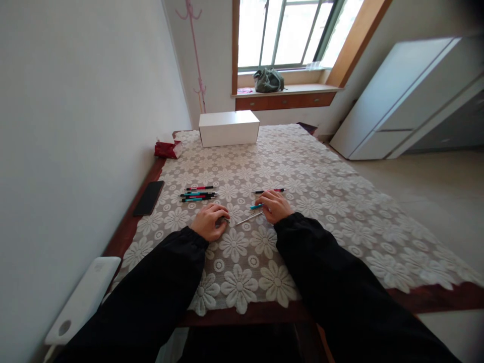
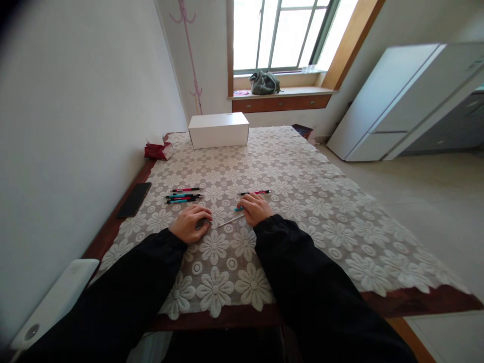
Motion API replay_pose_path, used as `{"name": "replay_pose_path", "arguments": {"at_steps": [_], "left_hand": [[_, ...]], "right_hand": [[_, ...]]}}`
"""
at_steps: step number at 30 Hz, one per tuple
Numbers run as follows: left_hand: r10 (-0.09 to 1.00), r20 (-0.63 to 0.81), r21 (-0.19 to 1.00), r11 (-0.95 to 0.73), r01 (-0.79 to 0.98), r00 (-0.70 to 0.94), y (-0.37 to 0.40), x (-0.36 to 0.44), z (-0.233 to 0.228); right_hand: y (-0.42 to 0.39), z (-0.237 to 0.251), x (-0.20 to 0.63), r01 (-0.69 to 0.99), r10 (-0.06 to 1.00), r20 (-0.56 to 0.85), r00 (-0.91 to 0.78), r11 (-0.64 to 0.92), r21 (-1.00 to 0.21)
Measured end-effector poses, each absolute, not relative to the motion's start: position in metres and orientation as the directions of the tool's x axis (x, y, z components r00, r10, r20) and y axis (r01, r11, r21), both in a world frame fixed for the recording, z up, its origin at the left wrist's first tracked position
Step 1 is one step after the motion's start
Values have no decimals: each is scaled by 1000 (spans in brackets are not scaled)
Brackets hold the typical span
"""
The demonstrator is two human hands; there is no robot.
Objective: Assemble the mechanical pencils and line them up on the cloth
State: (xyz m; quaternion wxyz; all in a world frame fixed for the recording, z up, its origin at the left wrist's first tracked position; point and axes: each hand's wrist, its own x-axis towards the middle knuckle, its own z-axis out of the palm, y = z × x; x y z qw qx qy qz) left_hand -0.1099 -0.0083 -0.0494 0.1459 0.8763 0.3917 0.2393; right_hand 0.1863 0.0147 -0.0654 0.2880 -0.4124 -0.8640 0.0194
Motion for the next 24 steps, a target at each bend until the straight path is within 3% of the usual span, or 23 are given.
{"name": "replay_pose_path", "arguments": {"at_steps": [10, 24], "left_hand": [[765, 283, 441, -639, 630, 578, -9, -108, -47], [761, 286, 435, -644, 629, 582, -7, -108, -50]], "right_hand": [[23, -83, 192, 772, 793, 406, -455, 579, -265], [17, -69, 191, 763, 725, 455, -518, 632, -139]]}}
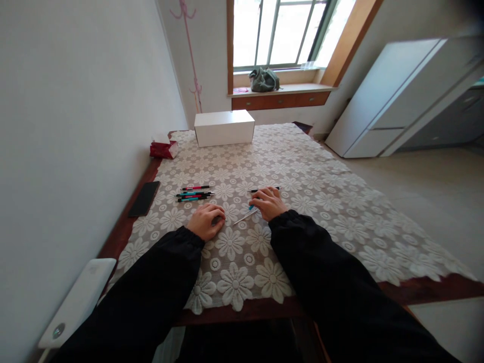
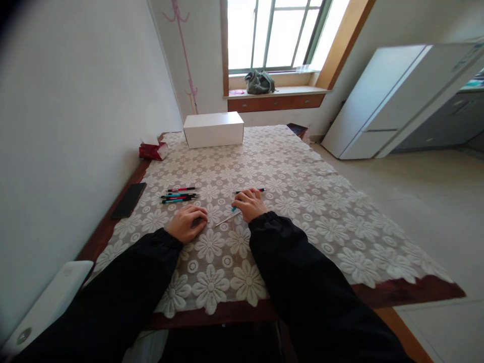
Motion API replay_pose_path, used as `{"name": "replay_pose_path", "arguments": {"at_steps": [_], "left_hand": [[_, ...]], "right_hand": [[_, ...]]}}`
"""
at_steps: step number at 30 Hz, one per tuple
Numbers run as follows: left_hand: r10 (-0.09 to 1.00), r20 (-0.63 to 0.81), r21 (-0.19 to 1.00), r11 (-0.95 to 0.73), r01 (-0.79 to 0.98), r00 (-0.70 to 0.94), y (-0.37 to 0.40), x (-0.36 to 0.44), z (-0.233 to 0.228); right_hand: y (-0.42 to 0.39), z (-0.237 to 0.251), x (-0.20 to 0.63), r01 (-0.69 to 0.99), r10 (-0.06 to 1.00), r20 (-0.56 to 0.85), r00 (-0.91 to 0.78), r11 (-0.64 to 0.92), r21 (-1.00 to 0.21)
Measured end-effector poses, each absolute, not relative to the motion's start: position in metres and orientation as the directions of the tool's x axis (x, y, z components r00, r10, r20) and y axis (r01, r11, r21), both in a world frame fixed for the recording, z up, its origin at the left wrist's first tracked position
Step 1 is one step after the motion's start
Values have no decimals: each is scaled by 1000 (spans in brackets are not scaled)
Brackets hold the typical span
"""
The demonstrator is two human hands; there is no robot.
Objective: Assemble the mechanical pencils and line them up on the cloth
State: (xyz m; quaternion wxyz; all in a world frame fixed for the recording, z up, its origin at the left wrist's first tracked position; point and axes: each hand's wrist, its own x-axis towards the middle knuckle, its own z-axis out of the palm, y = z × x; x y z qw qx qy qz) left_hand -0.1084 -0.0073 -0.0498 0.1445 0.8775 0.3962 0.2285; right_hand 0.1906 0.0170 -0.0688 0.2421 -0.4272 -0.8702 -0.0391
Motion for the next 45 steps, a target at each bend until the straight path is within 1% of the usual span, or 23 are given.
{"name": "replay_pose_path", "arguments": {"at_steps": [6, 9, 14, 16, 19, 21, 27, 33, 36, 41, 45], "left_hand": [[769, 281, 438, -635, 637, 574, -8, -108, -49], [766, 282, 438, -639, 632, 578, -8, -108, -49], [765, 287, 442, -640, 628, 577, -8, -108, -48], [763, 292, 443, -642, 626, 577, -8, -108, -49], [770, 300, 446, -636, 630, 564, -7, -109, -50], [772, 300, 449, -633, 631, 560, -7, -109, -50], [762, 299, 455, -643, 616, 575, -6, -110, -53], [759, 312, 449, -648, 615, 572, -7, -109, -52], [764, 311, 451, -642, 620, 565, -8, -108, -50], [772, 308, 445, -633, 634, 555, -9, -108, -49], [768, 303, 443, -638, 630, 564, -8, -108, -50]], "right_hand": [[19, -73, 191, 774, 723, 474, -502, 620, -125], [20, -76, 193, 810, 748, 494, -443, 570, -137], [21, -76, 195, 851, 799, 492, -346, 488, -194], [19, -73, 194, 825, 779, 503, -375, 527, -202], [13, -64, 188, 715, 706, 485, -516, 667, -210], [9, -60, 183, 652, 664, 459, -590, 727, -215], [4, -62, 172, 615, 639, 425, -642, 759, -212], [1, -66, 162, 598, 626, 438, -645, 771, -220], [1, -66, 162, 650, 664, 473, -579, 726, -225], [10, -65, 175, 785, 774, 478, -416, 571, -240], [12, -67, 180, 807, 805, 431, -407, 538, -243]]}}
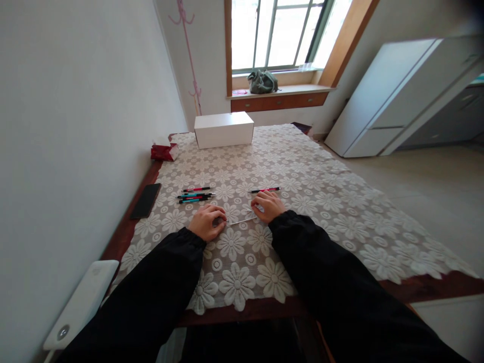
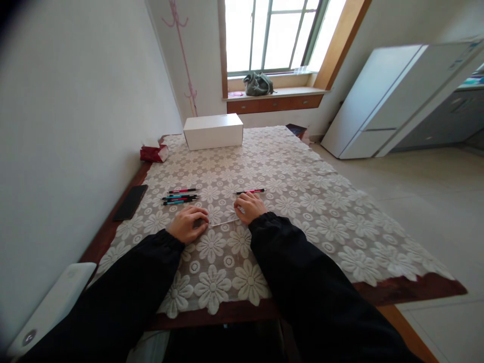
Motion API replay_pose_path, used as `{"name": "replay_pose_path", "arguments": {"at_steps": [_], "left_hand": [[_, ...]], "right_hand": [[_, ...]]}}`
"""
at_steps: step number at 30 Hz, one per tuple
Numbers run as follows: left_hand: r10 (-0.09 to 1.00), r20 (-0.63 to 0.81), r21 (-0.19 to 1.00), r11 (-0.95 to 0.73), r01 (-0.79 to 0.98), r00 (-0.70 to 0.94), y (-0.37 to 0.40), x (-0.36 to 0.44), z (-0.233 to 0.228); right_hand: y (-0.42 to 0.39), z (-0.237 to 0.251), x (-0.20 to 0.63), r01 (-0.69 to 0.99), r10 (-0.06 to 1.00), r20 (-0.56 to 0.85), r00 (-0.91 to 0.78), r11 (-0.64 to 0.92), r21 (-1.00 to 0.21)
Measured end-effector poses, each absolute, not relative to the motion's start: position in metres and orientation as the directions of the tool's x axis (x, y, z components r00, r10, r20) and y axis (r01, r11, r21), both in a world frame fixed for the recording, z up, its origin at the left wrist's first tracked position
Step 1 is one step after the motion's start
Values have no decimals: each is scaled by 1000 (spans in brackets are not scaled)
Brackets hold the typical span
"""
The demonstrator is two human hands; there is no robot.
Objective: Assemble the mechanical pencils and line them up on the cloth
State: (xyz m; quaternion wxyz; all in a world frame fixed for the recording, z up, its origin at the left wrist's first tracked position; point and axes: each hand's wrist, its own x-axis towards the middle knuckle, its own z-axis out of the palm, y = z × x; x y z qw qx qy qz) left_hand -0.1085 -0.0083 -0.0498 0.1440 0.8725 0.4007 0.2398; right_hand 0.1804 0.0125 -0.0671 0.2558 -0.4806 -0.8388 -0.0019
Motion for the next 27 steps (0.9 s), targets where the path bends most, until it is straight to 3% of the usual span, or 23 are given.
{"name": "replay_pose_path", "arguments": {"at_steps": [11, 21, 27], "left_hand": [[778, 331, 446, -627, 639, 533, -7, -109, -51], [777, 330, 444, -629, 638, 536, -10, -109, -46], [794, 310, 431, -608, 667, 523, -10, -110, -46]], "right_hand": [[12, -71, 176, 802, 835, 322, -446, 532, -270], [9, -61, 178, 712, 735, 455, -502, 650, -265], [13, -63, 184, 806, 806, 465, -366, 524, -274]]}}
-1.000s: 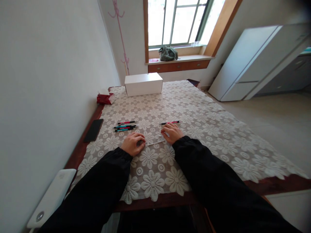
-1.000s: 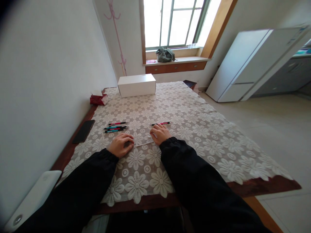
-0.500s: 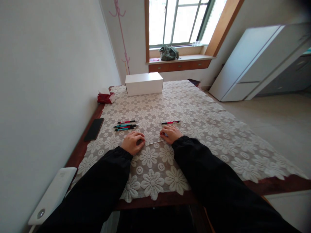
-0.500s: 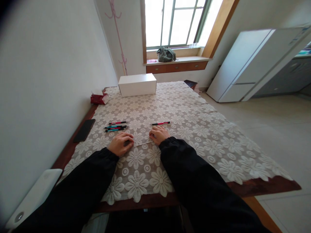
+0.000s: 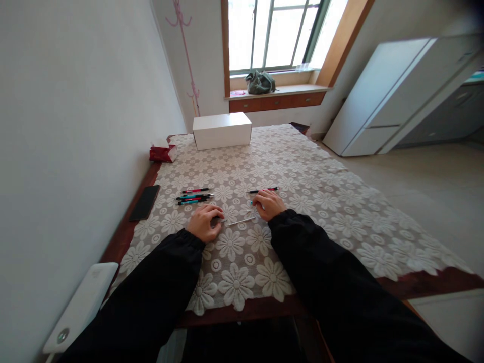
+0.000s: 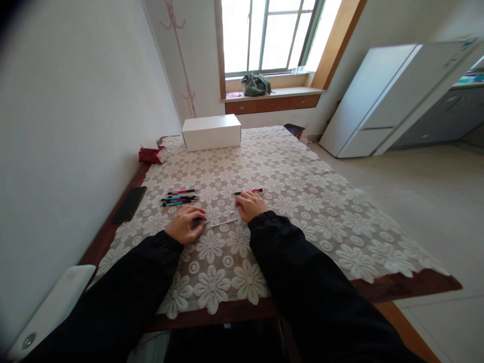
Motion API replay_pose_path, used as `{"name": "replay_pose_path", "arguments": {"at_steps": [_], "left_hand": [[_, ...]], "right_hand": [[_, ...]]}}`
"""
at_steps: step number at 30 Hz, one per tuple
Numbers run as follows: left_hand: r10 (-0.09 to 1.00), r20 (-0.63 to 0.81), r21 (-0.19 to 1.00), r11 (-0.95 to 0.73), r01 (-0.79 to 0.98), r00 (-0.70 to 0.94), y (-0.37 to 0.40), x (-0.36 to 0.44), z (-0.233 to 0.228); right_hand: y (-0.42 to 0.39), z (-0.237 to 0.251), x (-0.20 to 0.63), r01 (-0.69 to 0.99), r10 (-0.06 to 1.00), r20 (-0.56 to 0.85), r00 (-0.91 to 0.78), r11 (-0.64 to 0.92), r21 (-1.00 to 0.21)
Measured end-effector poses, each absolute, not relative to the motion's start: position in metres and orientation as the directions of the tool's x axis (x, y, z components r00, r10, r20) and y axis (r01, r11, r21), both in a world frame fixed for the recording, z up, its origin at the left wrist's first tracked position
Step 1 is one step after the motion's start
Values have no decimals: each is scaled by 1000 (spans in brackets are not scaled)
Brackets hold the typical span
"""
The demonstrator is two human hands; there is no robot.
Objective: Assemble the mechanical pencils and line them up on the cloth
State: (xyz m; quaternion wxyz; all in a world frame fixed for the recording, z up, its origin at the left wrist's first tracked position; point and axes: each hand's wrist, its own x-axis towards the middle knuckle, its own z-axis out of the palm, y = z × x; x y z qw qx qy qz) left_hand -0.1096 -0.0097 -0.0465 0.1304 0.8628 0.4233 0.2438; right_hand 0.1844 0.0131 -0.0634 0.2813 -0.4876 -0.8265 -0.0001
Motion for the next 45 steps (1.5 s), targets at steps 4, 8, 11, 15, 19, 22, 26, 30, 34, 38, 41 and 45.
{"name": "replay_pose_path", "arguments": {"at_steps": [4, 8, 11, 15, 19, 22, 26, 30, 34, 38, 41, 45], "left_hand": [[790, 301, 419, -613, 670, 534, -9, -109, -48], [788, 314, 418, -616, 668, 530, -8, -109, -50], [790, 319, 414, -612, 673, 523, -8, -109, -50], [790, 313, 420, -613, 669, 527, -8, -109, -49], [799, 299, 434, -601, 671, 522, -8, -108, -49], [802, 297, 438, -597, 672, 519, -8, -109, -50], [797, 303, 442, -603, 664, 522, -7, -109, -51], [790, 305, 448, -612, 651, 532, -7, -109, -51], [789, 315, 448, -613, 651, 527, -8, -109, -50], [787, 318, 445, -616, 650, 528, -8, -109, -49], [789, 316, 444, -613, 653, 527, -8, -108, -49], [794, 316, 445, -608, 658, 520, -9, -108, -49]], "right_hand": [[14, -63, 187, 815, 820, 449, -356, 507, -280], [13, -62, 186, 795, 807, 424, -411, 545, -267], [15, -62, 189, 814, 821, 420, -386, 518, -264], [18, -63, 194, 857, 855, 419, -305, 438, -270], [18, -66, 195, 870, 854, 429, -295, 426, -248], [18, -71, 194, 880, 854, 435, -286, 414, -233], [20, -76, 194, 873, 870, 386, -308, 419, -249], [20, -77, 192, 846, 852, 372, -367, 472, -247], [19, -77, 191, 836, 844, 378, -381, 489, -248], [19, -76, 191, 835, 846, 373, -381, 488, -255], [18, -74, 191, 835, 847, 378, -375, 485, -259], [17, -69, 192, 806, 812, 423, -401, 533, -259]]}}
